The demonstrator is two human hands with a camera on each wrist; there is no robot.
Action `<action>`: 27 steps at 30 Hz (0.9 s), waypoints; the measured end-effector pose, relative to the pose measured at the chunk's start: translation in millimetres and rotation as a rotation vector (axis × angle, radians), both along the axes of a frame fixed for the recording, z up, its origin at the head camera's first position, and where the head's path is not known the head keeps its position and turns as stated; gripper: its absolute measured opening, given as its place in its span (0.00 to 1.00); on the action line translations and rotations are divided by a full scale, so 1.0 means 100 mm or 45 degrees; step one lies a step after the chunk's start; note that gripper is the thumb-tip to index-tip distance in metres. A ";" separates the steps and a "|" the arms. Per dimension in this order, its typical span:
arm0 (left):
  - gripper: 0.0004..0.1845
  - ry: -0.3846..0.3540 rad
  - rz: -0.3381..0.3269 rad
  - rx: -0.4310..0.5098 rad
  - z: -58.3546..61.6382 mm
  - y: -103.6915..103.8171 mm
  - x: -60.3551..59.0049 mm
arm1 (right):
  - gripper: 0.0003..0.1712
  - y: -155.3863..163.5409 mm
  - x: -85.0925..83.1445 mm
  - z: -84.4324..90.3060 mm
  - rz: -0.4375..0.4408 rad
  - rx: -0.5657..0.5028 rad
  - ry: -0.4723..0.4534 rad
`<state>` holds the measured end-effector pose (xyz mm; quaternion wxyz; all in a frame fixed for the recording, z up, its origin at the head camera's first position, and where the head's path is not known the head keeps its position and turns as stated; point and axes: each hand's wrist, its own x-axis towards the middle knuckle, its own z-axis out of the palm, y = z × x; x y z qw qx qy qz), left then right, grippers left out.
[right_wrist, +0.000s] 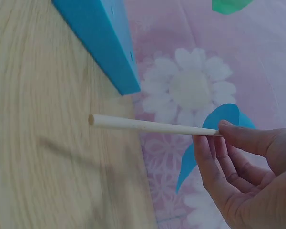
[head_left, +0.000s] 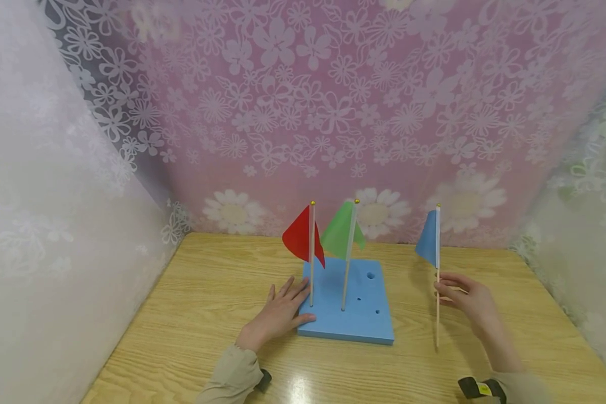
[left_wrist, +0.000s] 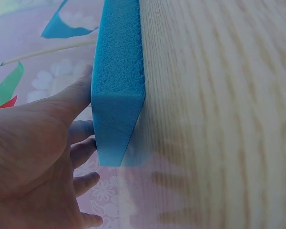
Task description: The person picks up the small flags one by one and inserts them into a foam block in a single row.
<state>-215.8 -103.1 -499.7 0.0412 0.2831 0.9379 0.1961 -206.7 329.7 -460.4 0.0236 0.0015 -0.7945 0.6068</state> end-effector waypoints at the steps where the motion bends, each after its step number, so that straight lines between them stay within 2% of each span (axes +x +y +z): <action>1: 0.40 0.000 0.001 -0.002 -0.01 0.00 0.00 | 0.17 -0.04 -0.01 0.01 0.001 -0.021 0.007; 4: 0.40 0.001 0.004 -0.008 -0.02 0.00 -0.01 | 0.18 -0.14 -0.04 0.04 0.008 -0.048 0.033; 9: 0.40 0.001 0.006 -0.013 -0.03 0.00 -0.02 | 0.23 -0.31 -0.08 0.07 0.020 -0.053 0.087; 17: 0.40 0.007 0.016 -0.016 -0.02 0.00 -0.02 | 0.17 -0.60 -0.15 0.11 0.047 -0.128 0.198; 27: 0.40 0.006 0.025 -0.030 -0.03 0.01 -0.02 | 0.17 -0.96 -0.18 0.15 0.045 -0.148 0.352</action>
